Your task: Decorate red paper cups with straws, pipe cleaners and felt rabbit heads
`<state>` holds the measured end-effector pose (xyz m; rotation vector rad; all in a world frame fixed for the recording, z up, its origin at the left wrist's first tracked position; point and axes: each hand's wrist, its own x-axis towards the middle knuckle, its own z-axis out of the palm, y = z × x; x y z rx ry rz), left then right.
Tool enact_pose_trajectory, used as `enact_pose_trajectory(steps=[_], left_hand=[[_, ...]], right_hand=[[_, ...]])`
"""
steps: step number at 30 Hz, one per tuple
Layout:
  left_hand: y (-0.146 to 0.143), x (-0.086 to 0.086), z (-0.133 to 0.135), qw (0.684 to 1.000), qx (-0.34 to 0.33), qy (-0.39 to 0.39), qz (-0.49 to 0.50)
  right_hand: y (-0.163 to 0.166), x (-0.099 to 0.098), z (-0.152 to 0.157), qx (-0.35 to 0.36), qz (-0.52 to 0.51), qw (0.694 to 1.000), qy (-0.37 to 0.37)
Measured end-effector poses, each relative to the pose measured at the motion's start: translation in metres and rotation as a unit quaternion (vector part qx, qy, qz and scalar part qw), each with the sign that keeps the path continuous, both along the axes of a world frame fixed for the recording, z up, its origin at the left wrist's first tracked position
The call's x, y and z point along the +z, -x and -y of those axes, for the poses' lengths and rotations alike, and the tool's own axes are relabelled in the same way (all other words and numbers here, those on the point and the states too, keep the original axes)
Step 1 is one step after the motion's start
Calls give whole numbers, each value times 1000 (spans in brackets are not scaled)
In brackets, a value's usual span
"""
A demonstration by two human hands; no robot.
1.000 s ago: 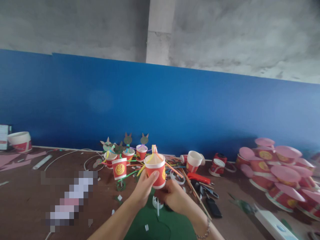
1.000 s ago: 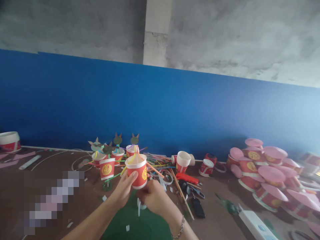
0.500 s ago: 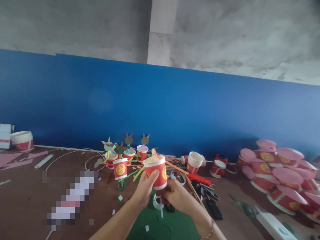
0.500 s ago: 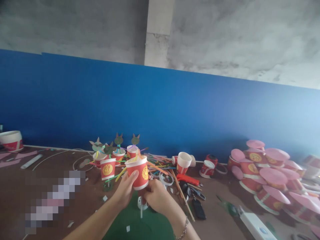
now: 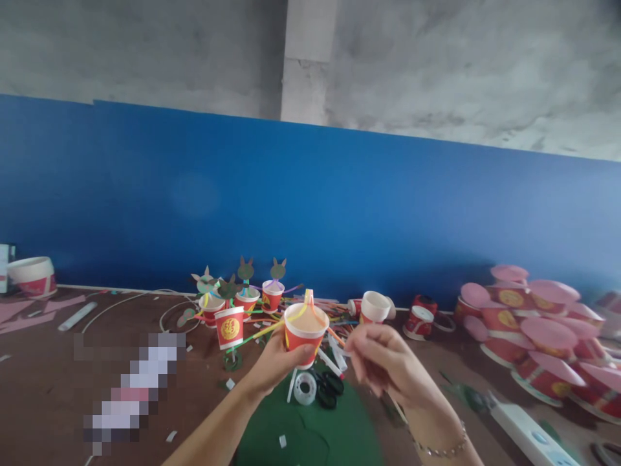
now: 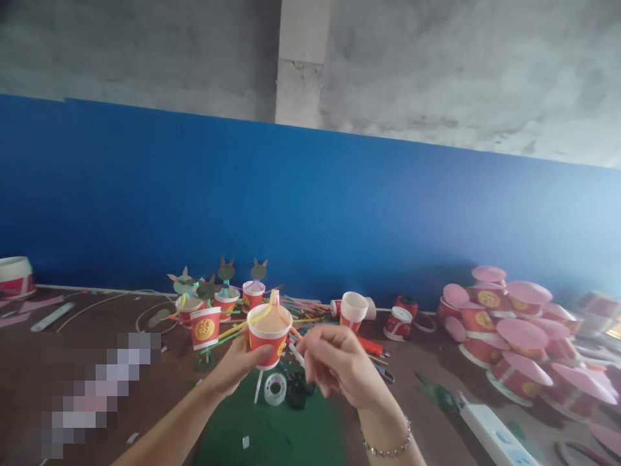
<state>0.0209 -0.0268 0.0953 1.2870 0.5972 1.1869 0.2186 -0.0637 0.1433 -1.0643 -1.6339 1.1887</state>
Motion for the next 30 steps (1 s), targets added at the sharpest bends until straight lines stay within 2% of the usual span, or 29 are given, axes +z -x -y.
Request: enact_pose_trajectory(steps=[1, 3, 4, 6, 9, 12, 21, 27, 30], left_hand=[[1, 2, 1, 1000, -21, -14, -11], [1, 6, 5, 996, -72, -44, -22], [1, 8, 7, 994, -97, -54, -22], [1, 11, 11, 989, -133, -59, -19], [-1, 11, 14, 986, -159, -46, -17], [-3, 6, 13, 985, -168, -33, -4], [-10, -9, 7, 986, -159, -51, 10], [-11, -10, 7, 980, -186, -63, 11], [-11, -10, 8, 979, -191, -69, 11]], right_hand=[[1, 1, -1, -57, -33, 997, -42], [5, 2, -4, -144, -26, 981, -131], [7, 2, -5, -159, 8, 974, -163], [13, 1, -6, -140, 82, 968, -191], [20, 1, -3, -83, 136, 968, -194], [24, 1, 0, -61, 136, 969, -195], [28, -7, -6, -92, 72, 975, -188], [27, -2, -1, -58, 71, 990, -108], [29, -6, -2, -78, 71, 991, -84]])
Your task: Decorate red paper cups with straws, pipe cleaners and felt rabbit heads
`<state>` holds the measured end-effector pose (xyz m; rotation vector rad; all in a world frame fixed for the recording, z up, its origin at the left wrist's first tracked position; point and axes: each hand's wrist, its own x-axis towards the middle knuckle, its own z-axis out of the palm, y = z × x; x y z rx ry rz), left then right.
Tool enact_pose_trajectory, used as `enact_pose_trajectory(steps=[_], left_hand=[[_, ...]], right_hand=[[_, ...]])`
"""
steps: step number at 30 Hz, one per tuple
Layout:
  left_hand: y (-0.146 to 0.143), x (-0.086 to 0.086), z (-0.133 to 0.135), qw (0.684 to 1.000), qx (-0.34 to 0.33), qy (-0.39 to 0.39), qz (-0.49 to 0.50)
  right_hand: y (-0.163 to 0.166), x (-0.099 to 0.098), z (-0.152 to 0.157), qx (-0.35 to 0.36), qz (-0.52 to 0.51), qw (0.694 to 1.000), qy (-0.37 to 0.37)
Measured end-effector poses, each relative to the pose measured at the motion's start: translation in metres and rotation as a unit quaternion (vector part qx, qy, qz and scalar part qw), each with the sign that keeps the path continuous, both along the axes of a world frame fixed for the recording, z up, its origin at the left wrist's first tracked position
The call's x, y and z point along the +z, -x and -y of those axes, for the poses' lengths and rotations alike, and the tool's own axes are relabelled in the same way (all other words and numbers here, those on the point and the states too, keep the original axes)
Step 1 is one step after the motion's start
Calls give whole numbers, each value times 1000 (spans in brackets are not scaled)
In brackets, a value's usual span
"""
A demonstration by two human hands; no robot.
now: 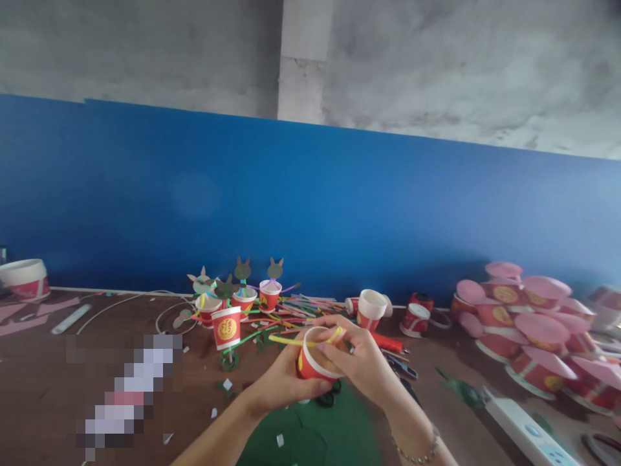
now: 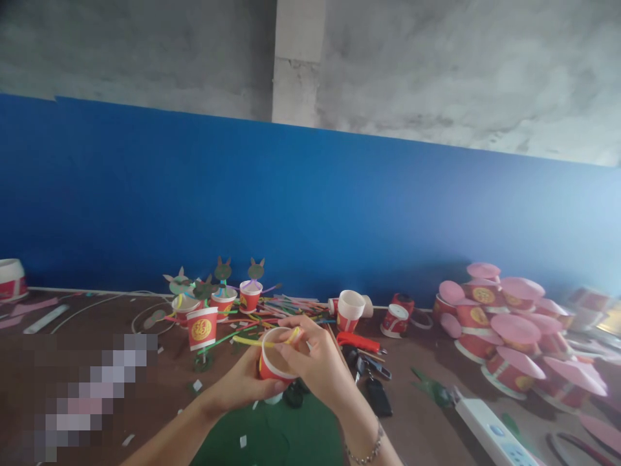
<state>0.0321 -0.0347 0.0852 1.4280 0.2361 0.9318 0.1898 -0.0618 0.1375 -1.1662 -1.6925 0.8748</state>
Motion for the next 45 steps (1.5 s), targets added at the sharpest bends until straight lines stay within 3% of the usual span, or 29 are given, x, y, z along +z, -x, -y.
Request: enact_pose_trajectory(steps=[6, 11, 18, 27, 45], left_hand=[[-2, -5, 0, 1000, 15, 20, -3], [-4, -4, 0, 999, 16, 48, -8], [3, -1, -3, 991, 107, 80, -29], [3, -6, -6, 998, 24, 40, -36], [6, 1, -6, 996, 44, 6, -82]], right_hand=[[5, -7, -1, -11, -56, 998, -27], [2, 0, -1, 3, -44, 999, 9], [-14, -1, -13, -19, -44, 999, 0], [-14, -5, -14, 11, 44, 999, -29], [-4, -21, -19, -62, 7, 998, -31]])
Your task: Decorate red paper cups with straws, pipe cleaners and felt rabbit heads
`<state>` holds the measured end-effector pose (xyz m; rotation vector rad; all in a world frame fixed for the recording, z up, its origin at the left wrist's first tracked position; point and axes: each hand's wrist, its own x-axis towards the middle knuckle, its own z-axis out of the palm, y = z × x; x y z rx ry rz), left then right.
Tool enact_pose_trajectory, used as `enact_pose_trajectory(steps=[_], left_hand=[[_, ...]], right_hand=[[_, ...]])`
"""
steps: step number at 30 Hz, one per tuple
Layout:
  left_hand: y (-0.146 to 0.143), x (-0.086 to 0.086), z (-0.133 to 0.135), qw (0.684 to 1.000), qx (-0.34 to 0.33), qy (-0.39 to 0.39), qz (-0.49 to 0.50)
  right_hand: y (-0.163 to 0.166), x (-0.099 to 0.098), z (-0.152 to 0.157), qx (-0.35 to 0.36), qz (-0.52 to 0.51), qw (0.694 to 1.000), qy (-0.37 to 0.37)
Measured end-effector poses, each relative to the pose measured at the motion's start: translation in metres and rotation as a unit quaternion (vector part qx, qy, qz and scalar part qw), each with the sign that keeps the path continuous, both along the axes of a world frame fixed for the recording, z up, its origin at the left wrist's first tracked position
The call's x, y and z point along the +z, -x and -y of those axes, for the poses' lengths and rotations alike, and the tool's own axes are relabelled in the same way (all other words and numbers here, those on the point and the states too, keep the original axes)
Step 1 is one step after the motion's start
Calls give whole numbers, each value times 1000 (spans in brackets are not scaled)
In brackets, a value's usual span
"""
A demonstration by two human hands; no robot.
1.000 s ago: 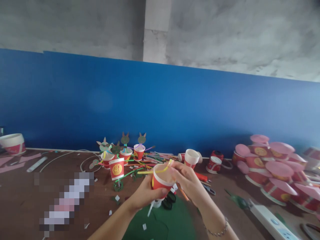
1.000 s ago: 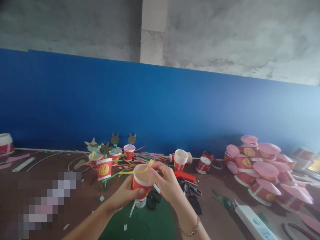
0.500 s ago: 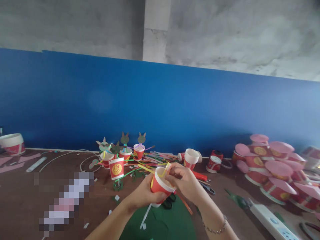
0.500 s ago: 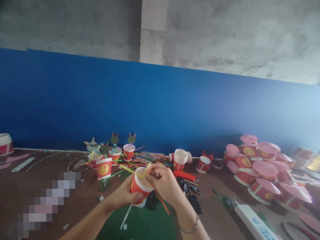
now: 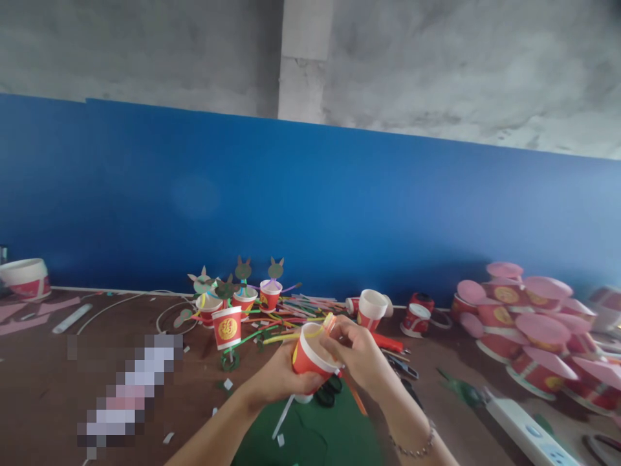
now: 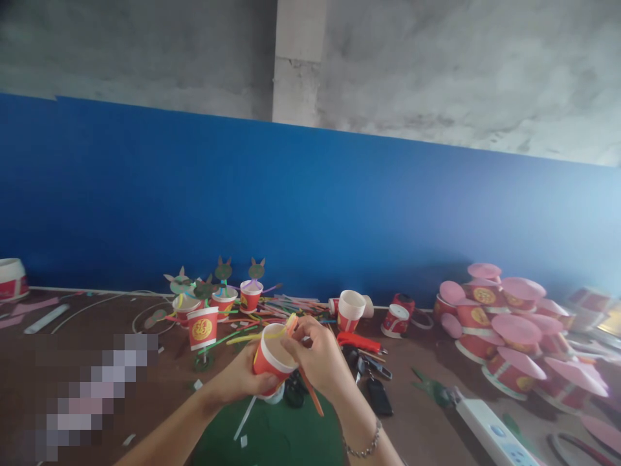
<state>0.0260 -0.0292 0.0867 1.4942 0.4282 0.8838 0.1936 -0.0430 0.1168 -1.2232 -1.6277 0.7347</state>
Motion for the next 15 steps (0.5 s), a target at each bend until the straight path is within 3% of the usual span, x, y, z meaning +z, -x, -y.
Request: enact_pose_trajectory(steps=[5, 9, 12, 15], left_hand=[[1, 3, 0, 1000, 7, -2, -13], [4, 0, -3, 999, 12, 31, 33], [6, -4, -6, 995, 34, 62, 67], [9, -6, -8, 993, 13, 82, 82]], right_hand=[[2, 3, 2, 3, -3, 1000, 15], [0, 16, 8, 55, 10, 998, 32], [-6, 26, 12, 74, 18, 997, 9], [-11, 29, 13, 47, 41, 998, -21]])
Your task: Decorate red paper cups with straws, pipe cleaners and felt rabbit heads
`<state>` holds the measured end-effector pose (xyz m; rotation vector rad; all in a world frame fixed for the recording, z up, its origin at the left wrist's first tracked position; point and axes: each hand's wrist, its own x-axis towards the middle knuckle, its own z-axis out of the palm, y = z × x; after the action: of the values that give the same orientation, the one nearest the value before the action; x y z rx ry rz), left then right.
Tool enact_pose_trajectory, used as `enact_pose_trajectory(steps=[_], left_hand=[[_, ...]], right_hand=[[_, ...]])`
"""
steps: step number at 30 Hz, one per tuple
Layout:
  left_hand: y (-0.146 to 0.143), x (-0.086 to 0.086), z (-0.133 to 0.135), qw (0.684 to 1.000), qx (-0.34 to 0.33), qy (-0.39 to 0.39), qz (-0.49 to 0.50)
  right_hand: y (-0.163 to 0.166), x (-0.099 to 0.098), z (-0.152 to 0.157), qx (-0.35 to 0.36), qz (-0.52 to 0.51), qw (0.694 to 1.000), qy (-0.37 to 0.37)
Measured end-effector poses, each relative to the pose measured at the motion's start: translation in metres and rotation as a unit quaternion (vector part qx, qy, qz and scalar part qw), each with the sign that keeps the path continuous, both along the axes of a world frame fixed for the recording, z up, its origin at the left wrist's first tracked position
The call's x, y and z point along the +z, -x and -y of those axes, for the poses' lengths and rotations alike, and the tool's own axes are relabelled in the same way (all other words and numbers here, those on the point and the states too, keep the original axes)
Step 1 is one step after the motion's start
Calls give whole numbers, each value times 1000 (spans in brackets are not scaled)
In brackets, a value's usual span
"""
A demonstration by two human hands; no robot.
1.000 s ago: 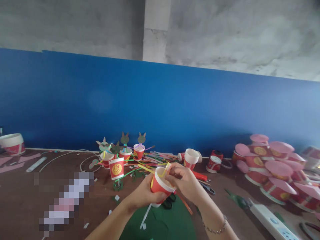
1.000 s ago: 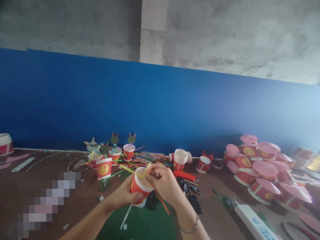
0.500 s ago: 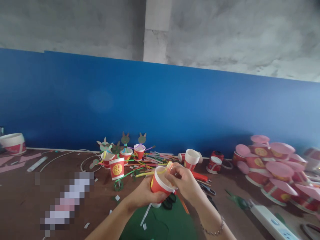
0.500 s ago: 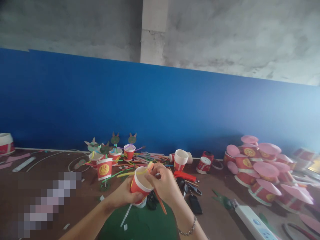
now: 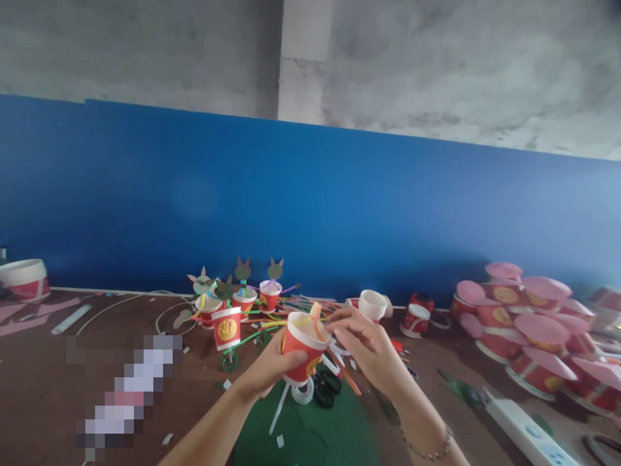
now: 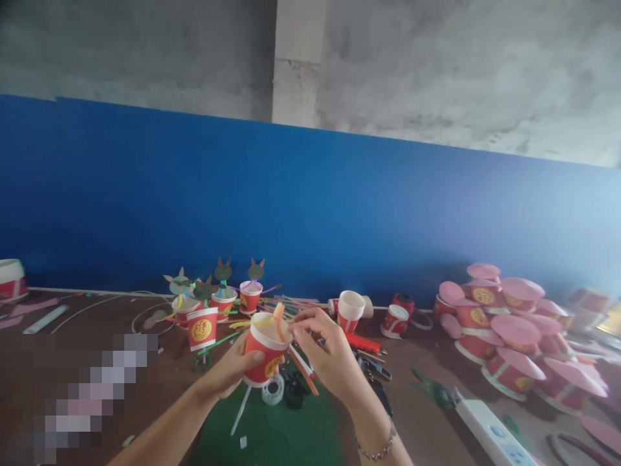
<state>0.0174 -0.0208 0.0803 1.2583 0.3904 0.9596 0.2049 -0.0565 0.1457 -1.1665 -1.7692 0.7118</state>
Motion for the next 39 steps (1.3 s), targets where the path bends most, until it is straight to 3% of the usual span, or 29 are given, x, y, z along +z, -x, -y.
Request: enact_pose_trajectory(steps=[7, 10, 14, 21, 28, 39], left_hand=[[-1, -1, 2, 1000, 5, 31, -2], [-2, 2, 3, 1000, 16, 9, -9], [-2, 10, 4, 998, 10, -42, -53], [-3, 11, 9, 989, 37, -95, -112], [-2, 5, 6, 991, 34, -62, -112], [-4, 8, 9, 996, 13, -40, -82]], right_hand=[[0, -3, -1, 17, 5, 1000, -22], [1, -3, 1, 1, 1, 999, -42], [-1, -7, 0, -6, 6, 1000, -3], [-6, -11, 2, -9, 83, 997, 5], [-1, -10, 1, 13, 71, 997, -1], [2, -10, 2, 13, 73, 997, -4]])
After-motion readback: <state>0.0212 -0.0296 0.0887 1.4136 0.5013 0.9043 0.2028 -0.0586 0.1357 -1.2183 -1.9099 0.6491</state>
